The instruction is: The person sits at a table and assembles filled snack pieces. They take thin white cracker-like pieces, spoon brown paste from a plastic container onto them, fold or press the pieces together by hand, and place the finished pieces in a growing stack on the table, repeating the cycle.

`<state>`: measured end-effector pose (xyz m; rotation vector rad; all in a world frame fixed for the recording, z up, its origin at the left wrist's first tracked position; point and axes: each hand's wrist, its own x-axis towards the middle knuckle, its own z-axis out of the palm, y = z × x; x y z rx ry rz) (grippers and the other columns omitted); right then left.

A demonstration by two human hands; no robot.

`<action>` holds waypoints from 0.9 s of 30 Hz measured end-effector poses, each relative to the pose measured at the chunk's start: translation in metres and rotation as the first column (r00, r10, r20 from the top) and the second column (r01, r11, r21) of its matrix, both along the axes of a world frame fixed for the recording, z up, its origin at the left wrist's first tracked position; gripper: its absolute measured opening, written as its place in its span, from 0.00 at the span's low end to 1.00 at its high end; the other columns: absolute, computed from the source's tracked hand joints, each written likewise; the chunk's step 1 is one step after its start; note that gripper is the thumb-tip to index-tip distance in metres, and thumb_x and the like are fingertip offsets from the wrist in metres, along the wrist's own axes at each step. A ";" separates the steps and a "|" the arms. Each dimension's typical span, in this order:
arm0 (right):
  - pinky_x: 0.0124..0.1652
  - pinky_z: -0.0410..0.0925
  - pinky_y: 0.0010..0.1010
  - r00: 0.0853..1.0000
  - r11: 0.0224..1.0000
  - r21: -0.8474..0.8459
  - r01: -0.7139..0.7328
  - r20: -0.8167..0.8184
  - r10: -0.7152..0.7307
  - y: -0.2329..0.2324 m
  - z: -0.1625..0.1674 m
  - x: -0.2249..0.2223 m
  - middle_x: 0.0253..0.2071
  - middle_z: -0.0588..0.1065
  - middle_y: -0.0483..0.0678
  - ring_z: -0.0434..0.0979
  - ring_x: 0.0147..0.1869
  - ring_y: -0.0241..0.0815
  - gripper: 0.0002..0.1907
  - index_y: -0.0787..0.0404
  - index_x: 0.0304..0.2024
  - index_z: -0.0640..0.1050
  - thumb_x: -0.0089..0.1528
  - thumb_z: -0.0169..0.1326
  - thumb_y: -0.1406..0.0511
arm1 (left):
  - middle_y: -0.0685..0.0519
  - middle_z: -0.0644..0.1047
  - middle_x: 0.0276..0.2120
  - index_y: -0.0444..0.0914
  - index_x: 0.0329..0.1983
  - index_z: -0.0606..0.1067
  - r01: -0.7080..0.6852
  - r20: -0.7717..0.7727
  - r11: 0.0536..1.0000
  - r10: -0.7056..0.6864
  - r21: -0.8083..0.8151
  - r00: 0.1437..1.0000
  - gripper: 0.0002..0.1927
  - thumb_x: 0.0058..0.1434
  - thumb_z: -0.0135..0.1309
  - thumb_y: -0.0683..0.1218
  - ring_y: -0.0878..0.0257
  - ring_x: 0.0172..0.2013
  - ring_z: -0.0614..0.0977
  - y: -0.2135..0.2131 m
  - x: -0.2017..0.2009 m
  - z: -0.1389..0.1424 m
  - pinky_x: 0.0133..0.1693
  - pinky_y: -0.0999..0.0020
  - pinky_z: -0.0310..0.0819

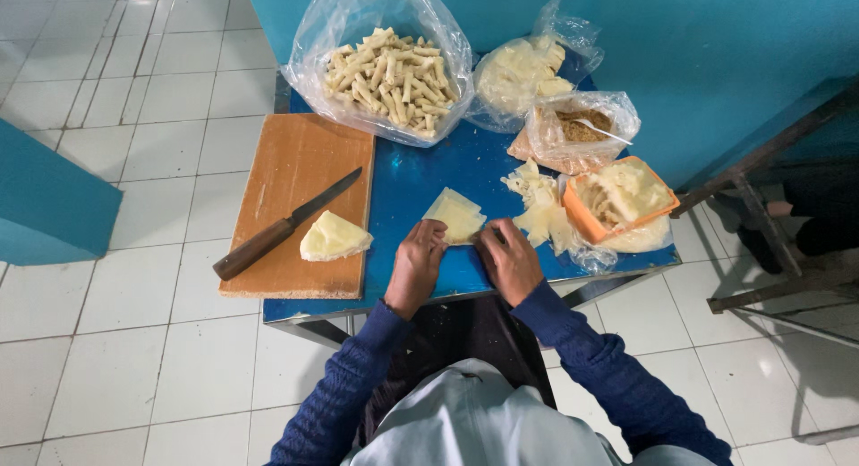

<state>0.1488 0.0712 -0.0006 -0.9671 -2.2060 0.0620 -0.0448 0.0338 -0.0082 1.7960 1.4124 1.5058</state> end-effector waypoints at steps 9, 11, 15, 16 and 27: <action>0.44 0.74 0.38 0.993 0.996 -0.078 -0.044 -0.114 0.035 0.000 -0.009 -0.004 0.56 0.70 0.51 0.80 0.54 0.53 0.16 0.61 0.50 0.75 0.61 0.57 0.76 | 0.40 0.76 0.43 0.31 0.47 0.73 0.002 -0.084 0.999 0.002 0.039 0.996 0.10 0.61 0.52 0.34 0.42 0.43 0.80 -0.003 0.001 0.002 0.43 0.55 0.75; 0.45 0.74 0.38 0.993 0.996 -0.066 -0.053 -0.112 0.046 -0.003 -0.006 -0.005 0.56 0.70 0.51 0.80 0.54 0.53 0.21 0.59 0.54 0.74 0.60 0.56 0.77 | 0.40 0.75 0.42 0.31 0.45 0.73 0.002 -0.106 0.999 0.003 0.049 0.994 0.09 0.61 0.51 0.34 0.41 0.44 0.79 -0.004 0.002 0.004 0.43 0.54 0.74; 0.45 0.74 0.38 0.993 0.987 -0.137 -0.082 -0.098 0.069 -0.005 0.000 -0.006 0.58 0.70 0.52 0.78 0.55 0.55 0.27 0.57 0.61 0.71 0.59 0.56 0.77 | 0.40 0.74 0.41 0.30 0.43 0.75 0.009 -0.125 0.999 -0.003 0.046 0.992 0.07 0.62 0.50 0.35 0.41 0.43 0.78 -0.005 0.002 0.008 0.43 0.53 0.73; 0.45 0.74 0.38 0.991 0.985 -0.138 -0.102 -0.096 0.089 -0.005 0.002 -0.006 0.58 0.70 0.53 0.77 0.56 0.55 0.28 0.57 0.61 0.70 0.59 0.57 0.76 | 0.40 0.73 0.41 0.30 0.42 0.75 0.014 -0.128 0.999 -0.007 0.048 0.992 0.06 0.63 0.50 0.35 0.41 0.43 0.78 -0.005 0.003 0.009 0.43 0.53 0.73; 0.47 0.73 0.39 0.974 0.947 -0.226 -0.227 -0.076 0.215 0.013 -0.004 -0.003 0.57 0.68 0.53 0.80 0.52 0.50 0.11 0.63 0.46 0.77 0.61 0.60 0.70 | 0.41 0.74 0.41 0.31 0.39 0.77 0.013 -0.128 0.999 -0.008 0.041 0.992 0.06 0.63 0.49 0.35 0.43 0.43 0.78 -0.001 0.003 0.005 0.44 0.54 0.72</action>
